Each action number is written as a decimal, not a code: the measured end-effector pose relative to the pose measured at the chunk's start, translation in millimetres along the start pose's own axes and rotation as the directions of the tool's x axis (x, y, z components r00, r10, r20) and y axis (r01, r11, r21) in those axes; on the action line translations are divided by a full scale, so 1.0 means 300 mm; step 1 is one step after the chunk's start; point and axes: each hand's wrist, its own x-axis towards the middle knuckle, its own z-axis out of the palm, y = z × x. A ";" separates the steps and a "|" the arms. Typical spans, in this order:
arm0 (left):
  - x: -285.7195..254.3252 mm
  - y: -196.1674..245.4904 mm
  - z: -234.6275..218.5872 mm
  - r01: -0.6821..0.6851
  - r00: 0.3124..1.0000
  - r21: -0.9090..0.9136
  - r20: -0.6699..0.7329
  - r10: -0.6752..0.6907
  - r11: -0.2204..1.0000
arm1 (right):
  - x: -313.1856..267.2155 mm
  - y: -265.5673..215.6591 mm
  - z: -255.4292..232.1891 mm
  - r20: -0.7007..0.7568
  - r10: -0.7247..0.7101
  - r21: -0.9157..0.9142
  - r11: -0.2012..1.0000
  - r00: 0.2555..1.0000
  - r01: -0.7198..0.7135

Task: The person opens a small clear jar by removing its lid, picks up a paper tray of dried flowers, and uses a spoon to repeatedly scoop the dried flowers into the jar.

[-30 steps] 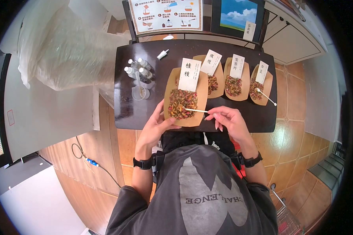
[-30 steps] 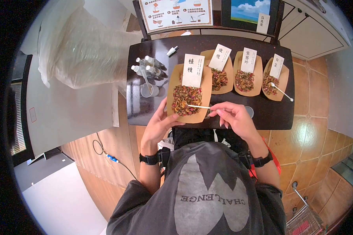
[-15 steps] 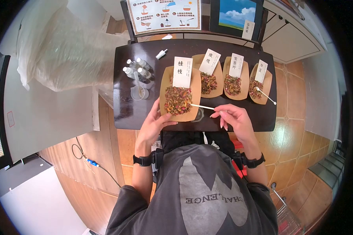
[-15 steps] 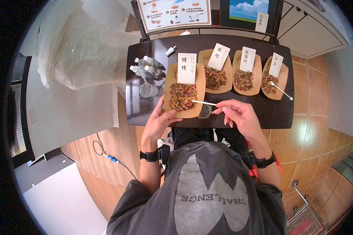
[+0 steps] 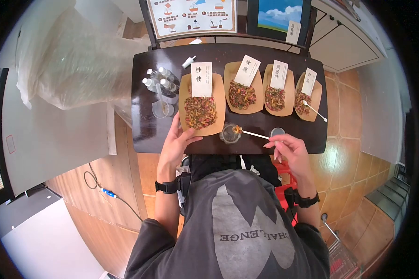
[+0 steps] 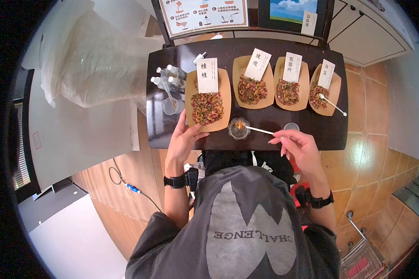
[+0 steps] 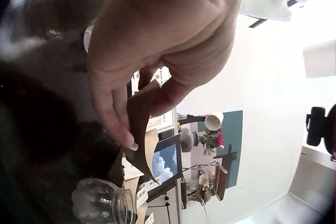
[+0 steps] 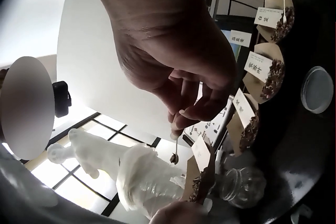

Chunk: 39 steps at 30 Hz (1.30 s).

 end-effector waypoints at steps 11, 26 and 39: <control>-0.004 0.006 0.000 -0.007 1.000 0.018 -0.017 0.008 1.000 | 0.002 0.107 -0.003 -0.006 0.053 -0.102 0.993 0.999 -0.053; -0.007 0.002 -0.010 -0.008 1.000 0.008 -0.017 0.008 1.000 | 0.035 0.085 0.070 -0.034 0.001 -0.252 0.968 0.999 -0.009; -0.011 0.006 -0.006 -0.013 1.000 0.006 -0.013 0.013 1.000 | 0.063 0.023 0.123 -0.043 0.042 -0.233 0.971 0.998 -0.051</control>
